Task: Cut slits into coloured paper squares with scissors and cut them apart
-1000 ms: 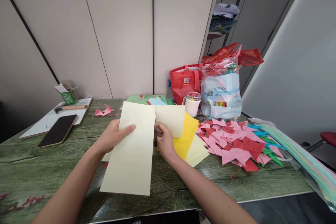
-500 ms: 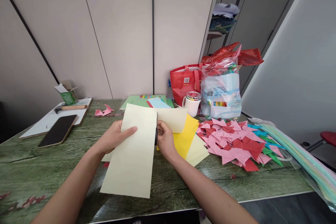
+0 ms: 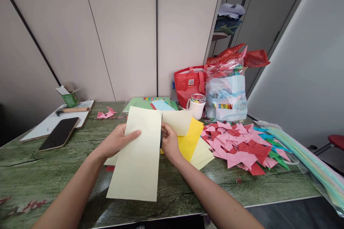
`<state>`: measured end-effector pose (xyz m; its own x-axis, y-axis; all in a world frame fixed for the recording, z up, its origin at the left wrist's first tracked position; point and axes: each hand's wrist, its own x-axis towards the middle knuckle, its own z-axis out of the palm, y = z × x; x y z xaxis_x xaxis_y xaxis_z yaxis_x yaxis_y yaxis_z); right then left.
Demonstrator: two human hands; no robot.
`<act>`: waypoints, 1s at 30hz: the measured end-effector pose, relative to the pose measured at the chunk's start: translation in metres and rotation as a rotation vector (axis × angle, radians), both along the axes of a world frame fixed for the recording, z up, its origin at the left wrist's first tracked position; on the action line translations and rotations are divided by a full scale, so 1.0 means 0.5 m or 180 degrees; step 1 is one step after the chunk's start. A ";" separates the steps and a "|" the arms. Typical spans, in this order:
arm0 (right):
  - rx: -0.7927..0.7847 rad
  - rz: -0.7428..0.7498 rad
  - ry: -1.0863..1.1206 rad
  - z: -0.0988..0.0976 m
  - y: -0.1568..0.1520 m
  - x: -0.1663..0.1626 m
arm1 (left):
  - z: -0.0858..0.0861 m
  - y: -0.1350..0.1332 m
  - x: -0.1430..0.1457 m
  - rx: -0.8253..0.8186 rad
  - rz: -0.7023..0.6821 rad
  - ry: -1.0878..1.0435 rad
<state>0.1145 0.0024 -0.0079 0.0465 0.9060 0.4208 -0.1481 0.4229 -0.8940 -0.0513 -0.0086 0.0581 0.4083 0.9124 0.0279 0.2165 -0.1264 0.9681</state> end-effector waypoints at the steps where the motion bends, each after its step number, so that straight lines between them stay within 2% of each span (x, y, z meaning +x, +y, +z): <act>1: 0.0000 0.0004 0.0006 0.000 0.000 0.000 | 0.000 0.000 0.000 0.0001 0.0004 -0.0008; 12: -0.0135 0.0245 0.0212 0.004 -0.001 0.002 | -0.007 0.005 -0.003 -0.0398 -0.0062 -0.0473; 19: -0.0545 0.0558 0.0348 0.012 -0.012 -0.003 | -0.006 0.009 -0.004 -0.0810 -0.0217 -0.0849; 30: -0.0676 0.0529 0.0356 0.011 -0.007 0.000 | -0.011 0.011 -0.008 -0.0757 -0.0208 -0.0759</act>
